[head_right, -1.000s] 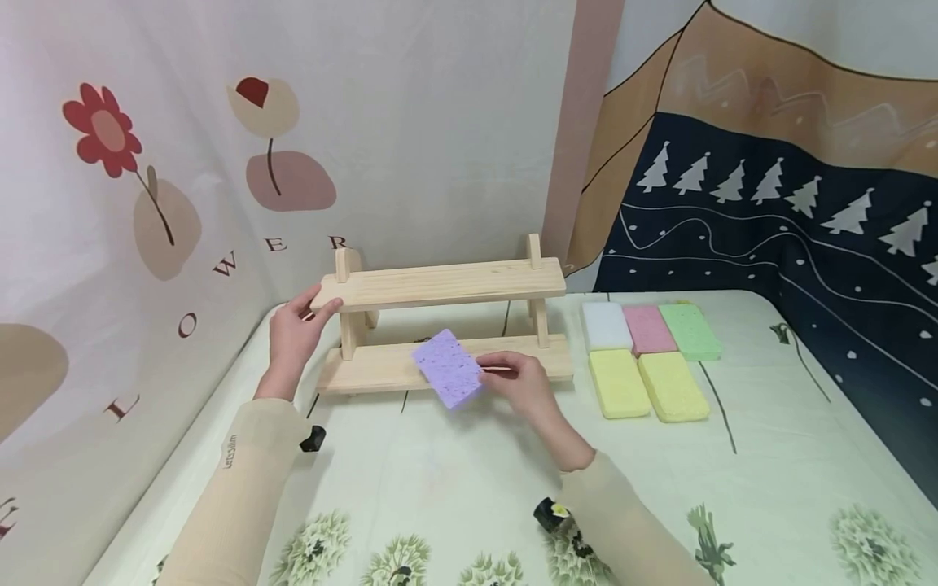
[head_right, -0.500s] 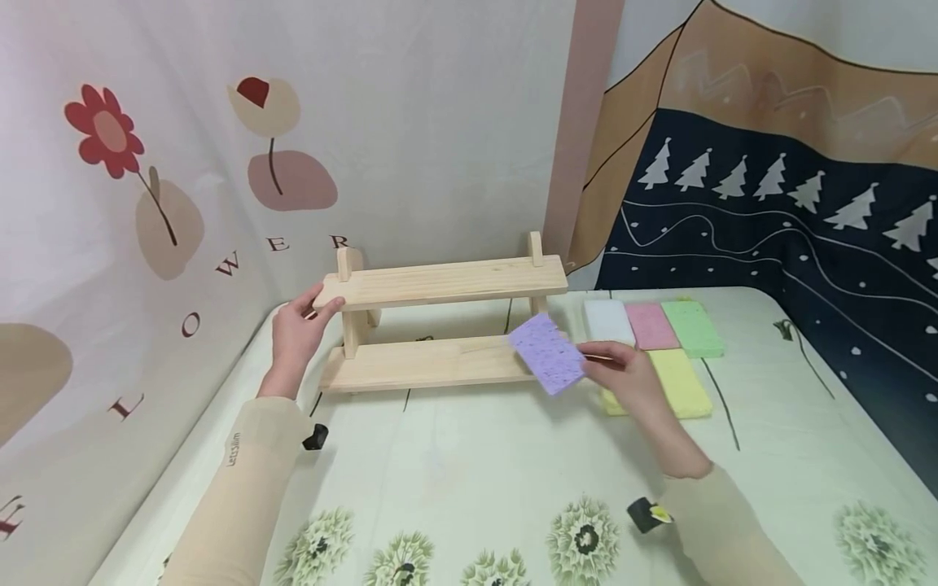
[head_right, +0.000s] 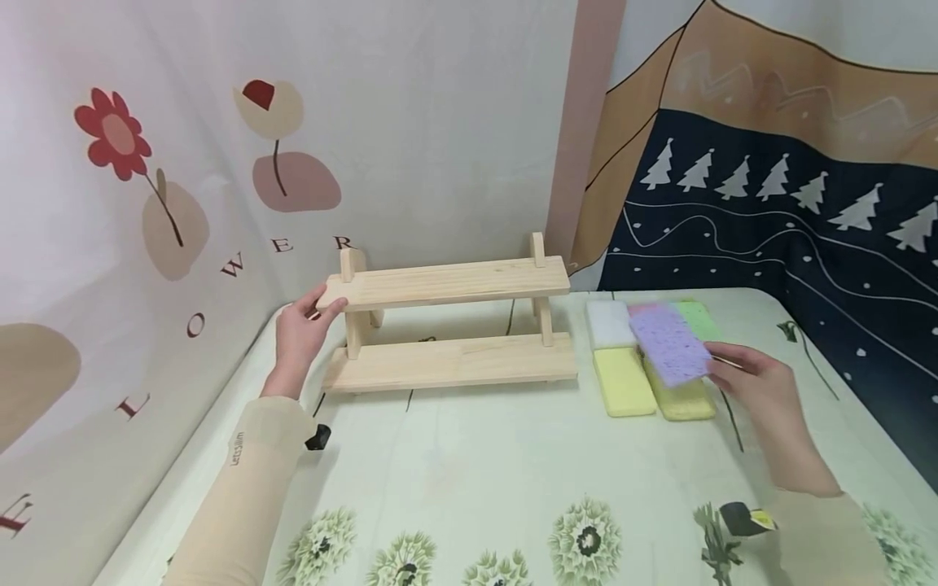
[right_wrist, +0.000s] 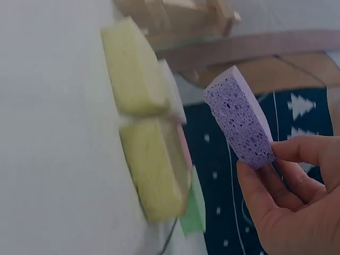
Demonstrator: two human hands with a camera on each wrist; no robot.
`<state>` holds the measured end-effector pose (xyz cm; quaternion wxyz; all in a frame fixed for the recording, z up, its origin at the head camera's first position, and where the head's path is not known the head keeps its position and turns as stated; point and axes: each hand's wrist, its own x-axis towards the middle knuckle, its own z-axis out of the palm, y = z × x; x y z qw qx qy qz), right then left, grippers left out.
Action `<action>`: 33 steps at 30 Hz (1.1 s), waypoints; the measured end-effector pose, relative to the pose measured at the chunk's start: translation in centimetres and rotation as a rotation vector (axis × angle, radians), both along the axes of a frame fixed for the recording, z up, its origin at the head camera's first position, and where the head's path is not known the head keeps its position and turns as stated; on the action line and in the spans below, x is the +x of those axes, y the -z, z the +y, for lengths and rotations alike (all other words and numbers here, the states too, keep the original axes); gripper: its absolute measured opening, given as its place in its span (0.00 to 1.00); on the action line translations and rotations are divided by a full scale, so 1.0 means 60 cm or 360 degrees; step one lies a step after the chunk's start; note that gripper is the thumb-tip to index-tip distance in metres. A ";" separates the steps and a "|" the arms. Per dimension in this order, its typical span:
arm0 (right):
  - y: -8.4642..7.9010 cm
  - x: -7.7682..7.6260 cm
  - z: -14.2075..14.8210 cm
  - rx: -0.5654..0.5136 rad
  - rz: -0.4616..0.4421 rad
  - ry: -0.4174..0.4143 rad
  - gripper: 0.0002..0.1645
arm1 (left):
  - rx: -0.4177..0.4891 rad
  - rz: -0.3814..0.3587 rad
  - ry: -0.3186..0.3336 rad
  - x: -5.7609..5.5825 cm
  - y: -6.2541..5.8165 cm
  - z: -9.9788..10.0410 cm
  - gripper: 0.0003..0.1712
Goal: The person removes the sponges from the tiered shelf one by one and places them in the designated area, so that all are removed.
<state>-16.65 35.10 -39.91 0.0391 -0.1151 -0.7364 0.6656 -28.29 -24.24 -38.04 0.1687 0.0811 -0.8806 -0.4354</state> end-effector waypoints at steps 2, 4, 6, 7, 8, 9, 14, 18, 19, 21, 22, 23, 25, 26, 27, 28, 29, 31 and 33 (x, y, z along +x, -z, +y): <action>0.009 0.001 0.023 -0.0062 0.0016 0.0061 0.13 | 0.0000 -0.0003 -0.0005 0.001 0.000 0.000 0.44; 0.020 0.001 0.043 -0.0073 0.0007 0.0130 0.15 | -0.0001 -0.0002 -0.0008 0.001 0.000 0.000 0.44; 0.029 0.000 0.058 0.0118 -0.0099 0.0212 0.19 | -0.0001 0.0000 -0.0012 0.001 -0.001 -0.001 0.44; 0.033 0.000 0.065 0.0207 -0.0156 0.0235 0.23 | 0.0000 0.0002 -0.0013 0.001 -0.001 -0.001 0.44; 0.038 0.001 0.073 0.0283 -0.0199 0.0243 0.26 | 0.0002 0.0004 -0.0011 0.001 -0.001 -0.001 0.44; 0.041 0.002 0.079 0.0358 -0.0249 0.0250 0.29 | 0.0002 0.0008 -0.0007 0.001 -0.002 -0.001 0.44; 0.057 0.005 0.106 0.0498 -0.0375 0.0283 0.33 | 0.0001 0.0016 0.0010 0.003 -0.001 0.001 0.43; 0.071 0.004 0.124 0.0498 -0.0429 0.0315 0.33 | 0.0000 0.0015 0.0004 0.003 -0.001 0.003 0.44; 0.076 0.003 0.129 0.0503 -0.0446 0.0321 0.33 | 0.0000 0.0014 0.0004 0.003 -0.001 0.003 0.44; 0.085 0.001 0.138 0.0523 -0.0490 0.0316 0.32 | -0.0003 0.0012 0.0002 0.003 -0.001 0.003 0.44; 0.090 0.000 0.143 0.0541 -0.0518 0.0313 0.32 | -0.0005 0.0011 0.0000 0.003 -0.002 0.003 0.44; 0.094 -0.001 0.146 0.0565 -0.0538 0.0304 0.32 | -0.0008 0.0011 -0.0001 0.003 -0.002 0.003 0.44; 0.102 -0.004 0.153 0.0606 -0.0576 0.0293 0.32 | -0.0010 0.0009 -0.0001 0.003 -0.002 0.003 0.44; 0.105 -0.005 0.156 0.0636 -0.0593 0.0285 0.33 | -0.0011 0.0008 -0.0001 0.003 -0.002 0.003 0.44; 0.107 -0.006 0.159 0.0656 -0.0610 0.0284 0.33 | -0.0011 0.0006 0.0000 0.003 -0.002 0.003 0.44; 0.110 -0.007 0.161 0.0669 -0.0622 0.0289 0.32 | -0.0011 0.0007 0.0001 0.003 -0.002 0.004 0.44; 0.111 -0.008 0.163 0.0682 -0.0631 0.0287 0.33 | -0.0011 0.0007 0.0003 0.003 -0.002 0.004 0.44; 0.113 -0.009 0.168 0.0702 -0.0648 0.0270 0.32 | -0.0010 0.0006 0.0005 0.004 -0.001 0.004 0.44; 0.114 -0.008 0.170 0.0691 -0.0641 0.0240 0.32 | -0.0009 0.0010 0.0003 0.004 -0.001 0.003 0.44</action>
